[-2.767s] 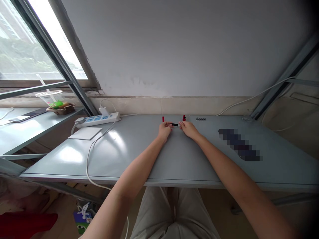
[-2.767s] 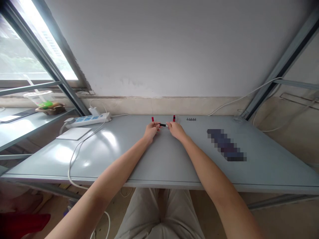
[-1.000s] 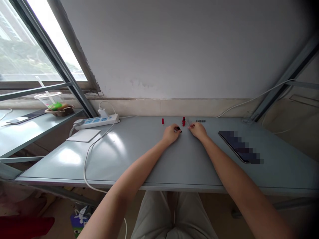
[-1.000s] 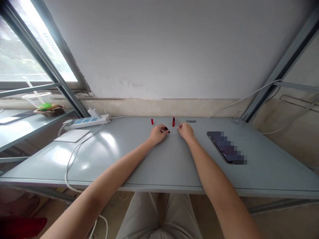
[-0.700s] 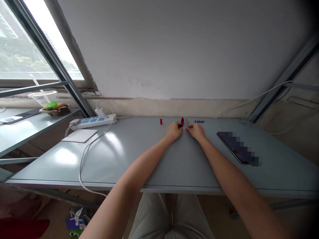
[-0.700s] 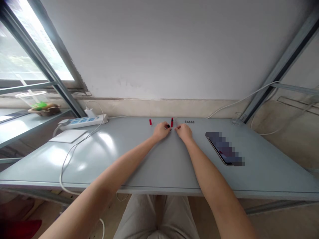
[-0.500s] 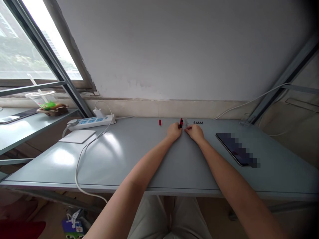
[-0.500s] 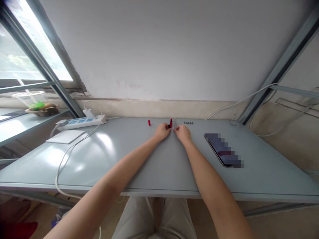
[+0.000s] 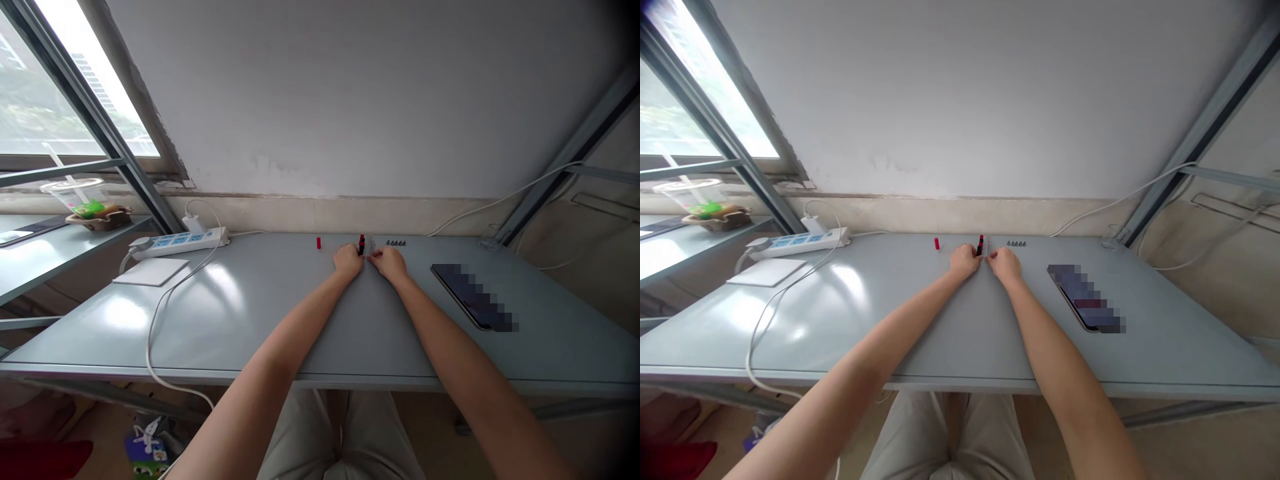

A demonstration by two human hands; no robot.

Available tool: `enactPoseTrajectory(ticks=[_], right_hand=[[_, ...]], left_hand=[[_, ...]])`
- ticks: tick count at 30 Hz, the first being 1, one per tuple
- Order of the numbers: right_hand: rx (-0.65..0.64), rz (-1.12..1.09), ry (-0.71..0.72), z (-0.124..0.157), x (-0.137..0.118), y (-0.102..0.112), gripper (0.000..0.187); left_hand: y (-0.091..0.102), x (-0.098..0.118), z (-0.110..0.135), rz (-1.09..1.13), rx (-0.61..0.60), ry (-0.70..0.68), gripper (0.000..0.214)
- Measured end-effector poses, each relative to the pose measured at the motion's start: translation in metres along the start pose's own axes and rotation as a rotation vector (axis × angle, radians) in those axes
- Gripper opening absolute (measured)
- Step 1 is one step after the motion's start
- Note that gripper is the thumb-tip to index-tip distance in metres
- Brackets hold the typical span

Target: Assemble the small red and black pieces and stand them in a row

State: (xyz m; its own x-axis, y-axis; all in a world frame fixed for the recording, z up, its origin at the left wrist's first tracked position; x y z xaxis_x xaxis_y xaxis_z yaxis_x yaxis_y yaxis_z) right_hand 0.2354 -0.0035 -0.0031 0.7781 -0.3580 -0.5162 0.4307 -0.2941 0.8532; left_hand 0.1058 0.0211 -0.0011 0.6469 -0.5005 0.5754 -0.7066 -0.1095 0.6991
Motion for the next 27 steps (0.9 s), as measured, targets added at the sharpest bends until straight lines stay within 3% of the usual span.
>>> enactPoseTrajectory(ticks=[5,10,13,17,21,27], right_hand=[[-0.001,0.007,0.003,-0.001,0.0,-0.001,0.021],[-0.015,-0.002,-0.009,-0.001,0.0,-0.001,0.02],[-0.015,-0.005,-0.021,0.0,0.0,-0.001,0.02],[-0.019,-0.002,-0.027,0.0,0.0,0.0,0.021],[-0.019,0.0,-0.017,0.0,0.0,0.0,0.022],[-0.012,0.012,-0.008,-0.001,0.0,-0.001,0.023]], left_hand=[[0.01,0.002,0.003,0.013,-0.016,-0.054,0.015],[0.043,0.01,0.008,-0.37,-0.065,-0.314,0.035],[0.066,0.002,0.009,-0.535,-0.064,-0.377,0.044],[0.082,-0.024,0.008,-0.598,-0.093,-0.299,0.05],[0.081,-0.048,0.01,-0.485,-0.19,-0.153,0.046],[0.084,-0.053,0.01,-0.302,-0.176,-0.005,0.038]])
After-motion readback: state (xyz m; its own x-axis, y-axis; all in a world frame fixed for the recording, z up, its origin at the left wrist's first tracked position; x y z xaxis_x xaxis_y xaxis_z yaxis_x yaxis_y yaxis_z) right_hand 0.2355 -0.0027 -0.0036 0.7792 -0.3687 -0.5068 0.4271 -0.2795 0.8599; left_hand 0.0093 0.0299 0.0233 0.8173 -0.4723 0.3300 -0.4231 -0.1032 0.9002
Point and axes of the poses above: each hand's wrist, its own z-axis away from the middle knuckle, its own y-axis out of the back of the hand, x = y × z, the point moved 5 cm from there along -z, towards the middle knuckle, and after that the axes turned 15 degrees about -y, right-handed, at the moved point
